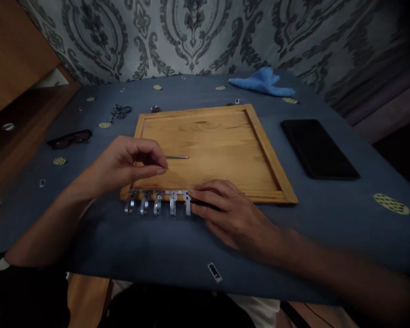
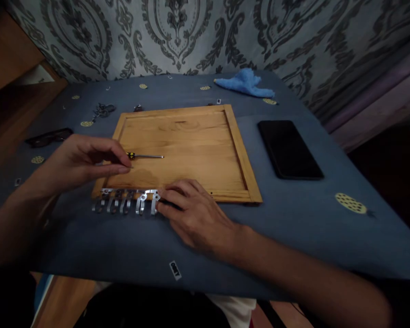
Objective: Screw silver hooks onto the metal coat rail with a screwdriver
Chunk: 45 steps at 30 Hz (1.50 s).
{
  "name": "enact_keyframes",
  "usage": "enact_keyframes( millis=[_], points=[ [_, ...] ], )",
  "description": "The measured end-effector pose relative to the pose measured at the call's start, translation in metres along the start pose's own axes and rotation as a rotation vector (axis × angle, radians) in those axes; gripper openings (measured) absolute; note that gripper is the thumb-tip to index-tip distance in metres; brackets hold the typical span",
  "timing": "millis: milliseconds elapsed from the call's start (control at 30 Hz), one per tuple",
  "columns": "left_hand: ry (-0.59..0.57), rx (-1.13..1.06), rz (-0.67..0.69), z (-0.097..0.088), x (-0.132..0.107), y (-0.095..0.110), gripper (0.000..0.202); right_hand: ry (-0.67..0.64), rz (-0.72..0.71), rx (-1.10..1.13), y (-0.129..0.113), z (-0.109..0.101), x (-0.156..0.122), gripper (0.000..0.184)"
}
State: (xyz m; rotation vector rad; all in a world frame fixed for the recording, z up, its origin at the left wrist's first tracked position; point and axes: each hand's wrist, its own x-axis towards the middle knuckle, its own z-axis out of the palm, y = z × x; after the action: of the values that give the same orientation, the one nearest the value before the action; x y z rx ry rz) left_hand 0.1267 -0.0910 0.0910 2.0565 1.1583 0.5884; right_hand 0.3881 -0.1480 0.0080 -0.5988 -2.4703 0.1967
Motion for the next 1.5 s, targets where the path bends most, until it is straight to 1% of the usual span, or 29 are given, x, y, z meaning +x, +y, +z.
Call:
enact_keyframes(
  millis=[67, 133, 300, 400, 533, 867, 1033, 1200, 1300, 1500],
  points=[
    [-0.120, -0.066, 0.035, 0.009, 0.005, 0.008, 0.013, 0.002, 0.000, -0.004, 0.000, 0.000, 0.000, 0.024],
    [-0.205, -0.105, 0.051, 0.015, 0.009, 0.011, 0.011, 0.016, -0.003, -0.007, 0.000, 0.000, 0.001, 0.024],
    [-0.274, -0.119, 0.057, 0.027, 0.013, 0.006, 0.009, 0.009, 0.005, -0.006, 0.000, 0.001, 0.001, 0.025],
    [-0.281, -0.112, 0.069, 0.033, 0.012, 0.000, 0.008, -0.005, 0.014, -0.001, -0.001, 0.000, 0.001, 0.029],
    [-0.287, -0.071, 0.051, 0.036, 0.009, -0.003, 0.009, 0.007, 0.018, 0.003, -0.002, -0.001, 0.001, 0.028],
    [-0.256, 0.061, 0.066, 0.039, 0.009, 0.002, 0.006, 0.029, 0.011, 0.002, -0.003, 0.000, 0.001, 0.024],
    [-0.269, 0.046, 0.061, 0.041, 0.009, 0.000, 0.008, 0.040, 0.007, -0.001, -0.002, 0.000, 0.001, 0.023],
    [-0.273, 0.074, 0.088, 0.042, 0.008, -0.002, 0.008, -0.010, 0.025, 0.014, -0.002, 0.000, 0.001, 0.028],
    [-0.278, 0.086, 0.097, 0.043, 0.008, -0.002, 0.009, 0.002, 0.022, 0.001, -0.003, 0.000, 0.001, 0.028],
    [-0.252, 0.086, 0.138, 0.045, 0.008, -0.005, 0.007, 0.004, 0.020, -0.013, -0.002, 0.001, 0.001, 0.026]
  ],
)
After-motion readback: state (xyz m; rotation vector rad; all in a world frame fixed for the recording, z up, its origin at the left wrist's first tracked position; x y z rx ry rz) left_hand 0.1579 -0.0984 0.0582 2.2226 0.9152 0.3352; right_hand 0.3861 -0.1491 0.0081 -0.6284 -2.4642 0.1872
